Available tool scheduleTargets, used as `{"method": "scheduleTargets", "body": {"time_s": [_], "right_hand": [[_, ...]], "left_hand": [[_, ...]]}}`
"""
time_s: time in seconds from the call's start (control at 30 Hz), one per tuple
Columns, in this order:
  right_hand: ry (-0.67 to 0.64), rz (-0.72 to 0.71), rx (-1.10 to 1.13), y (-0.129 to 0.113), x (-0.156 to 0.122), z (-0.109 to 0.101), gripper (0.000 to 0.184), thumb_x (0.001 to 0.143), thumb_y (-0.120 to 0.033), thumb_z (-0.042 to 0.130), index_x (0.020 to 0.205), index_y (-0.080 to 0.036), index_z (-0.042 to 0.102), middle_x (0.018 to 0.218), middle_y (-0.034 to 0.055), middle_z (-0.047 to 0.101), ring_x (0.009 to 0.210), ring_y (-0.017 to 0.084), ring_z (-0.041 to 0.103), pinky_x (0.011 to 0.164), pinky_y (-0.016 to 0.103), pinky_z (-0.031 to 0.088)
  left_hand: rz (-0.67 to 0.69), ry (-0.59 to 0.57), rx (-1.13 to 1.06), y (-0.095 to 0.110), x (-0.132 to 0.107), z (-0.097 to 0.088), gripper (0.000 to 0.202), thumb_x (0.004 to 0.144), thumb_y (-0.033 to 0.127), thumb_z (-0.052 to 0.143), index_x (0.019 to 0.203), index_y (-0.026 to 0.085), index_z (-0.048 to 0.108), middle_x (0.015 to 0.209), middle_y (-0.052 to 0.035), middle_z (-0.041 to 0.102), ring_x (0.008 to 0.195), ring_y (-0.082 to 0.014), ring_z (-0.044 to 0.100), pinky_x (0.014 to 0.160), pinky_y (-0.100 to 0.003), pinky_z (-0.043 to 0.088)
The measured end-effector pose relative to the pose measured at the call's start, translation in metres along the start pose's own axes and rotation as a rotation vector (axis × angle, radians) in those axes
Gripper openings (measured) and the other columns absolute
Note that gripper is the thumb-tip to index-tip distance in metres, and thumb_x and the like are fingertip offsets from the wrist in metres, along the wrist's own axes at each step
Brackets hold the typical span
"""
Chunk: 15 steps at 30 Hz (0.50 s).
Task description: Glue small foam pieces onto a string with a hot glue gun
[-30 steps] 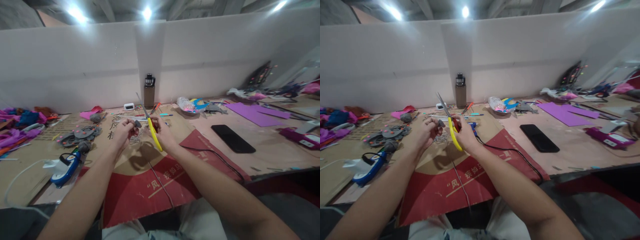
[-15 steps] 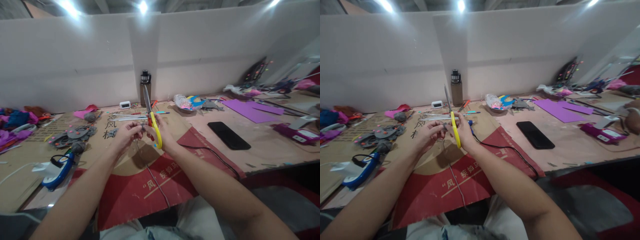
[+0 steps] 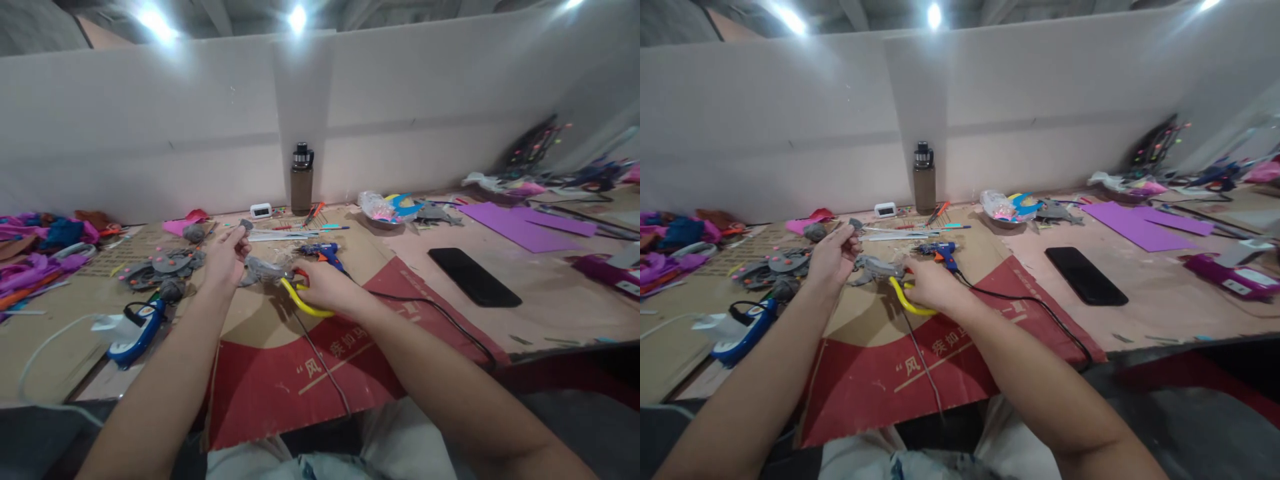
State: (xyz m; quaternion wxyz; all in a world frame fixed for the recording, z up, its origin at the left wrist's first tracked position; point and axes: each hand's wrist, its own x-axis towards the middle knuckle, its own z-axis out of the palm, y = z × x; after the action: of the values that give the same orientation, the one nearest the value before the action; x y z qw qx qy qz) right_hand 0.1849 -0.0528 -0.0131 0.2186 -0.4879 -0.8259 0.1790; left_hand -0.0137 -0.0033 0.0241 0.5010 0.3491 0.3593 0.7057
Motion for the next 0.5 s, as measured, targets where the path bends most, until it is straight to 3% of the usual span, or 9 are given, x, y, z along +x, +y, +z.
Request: {"method": "scheduleTargets", "body": {"time_s": [0.17, 0.27, 0.4, 0.5], "right_hand": [[-0.166, -0.188, -0.166, -0.012, -0.007, -0.004, 0.038, 0.069, -0.029, 0.065, 0.105, -0.020, 0.062, 0.096, 0.0072, 0.066, 0.089, 0.020, 0.057, 0.072, 0.026, 0.037], [-0.142, -0.247, -0.141, -0.009, -0.004, -0.014, 0.024, 0.077, -0.035, 0.060, 0.095, -0.021, 0.066, 0.092, 0.0054, 0.067, 0.088, 0.018, 0.057, 0.075, 0.025, 0.037], [0.145, 0.018, -0.149, 0.011, 0.006, -0.024, 0.032, 0.090, -0.036, 0.038, 0.087, -0.018, 0.064, 0.086, 0.0071, 0.067, 0.076, 0.015, 0.058, 0.066, 0.025, 0.037], [0.244, 0.276, -0.273, 0.032, 0.015, -0.023, 0.035, 0.086, -0.040, 0.045, 0.098, -0.011, 0.061, 0.094, 0.0153, 0.066, 0.082, 0.021, 0.060, 0.067, 0.028, 0.039]], "left_hand": [[-0.034, -0.018, 0.009, 0.000, -0.004, 0.002, 0.015, 0.062, 0.013, 0.071, 0.073, 0.011, 0.061, 0.064, -0.0004, 0.059, 0.049, -0.0036, 0.049, 0.044, -0.013, 0.040], [-0.049, -0.029, 0.016, -0.002, -0.005, 0.003, 0.014, 0.063, 0.014, 0.071, 0.073, 0.011, 0.061, 0.065, -0.0009, 0.060, 0.049, -0.0036, 0.049, 0.044, -0.014, 0.041], [-0.083, -0.042, 0.004, -0.006, -0.004, 0.001, 0.013, 0.063, 0.015, 0.071, 0.071, 0.010, 0.061, 0.067, -0.0022, 0.061, 0.048, -0.0029, 0.049, 0.043, -0.013, 0.040], [-0.101, -0.045, 0.006, -0.009, -0.002, -0.001, 0.013, 0.064, 0.015, 0.071, 0.071, 0.010, 0.062, 0.067, -0.0027, 0.061, 0.049, -0.0028, 0.048, 0.043, -0.013, 0.040]]}}
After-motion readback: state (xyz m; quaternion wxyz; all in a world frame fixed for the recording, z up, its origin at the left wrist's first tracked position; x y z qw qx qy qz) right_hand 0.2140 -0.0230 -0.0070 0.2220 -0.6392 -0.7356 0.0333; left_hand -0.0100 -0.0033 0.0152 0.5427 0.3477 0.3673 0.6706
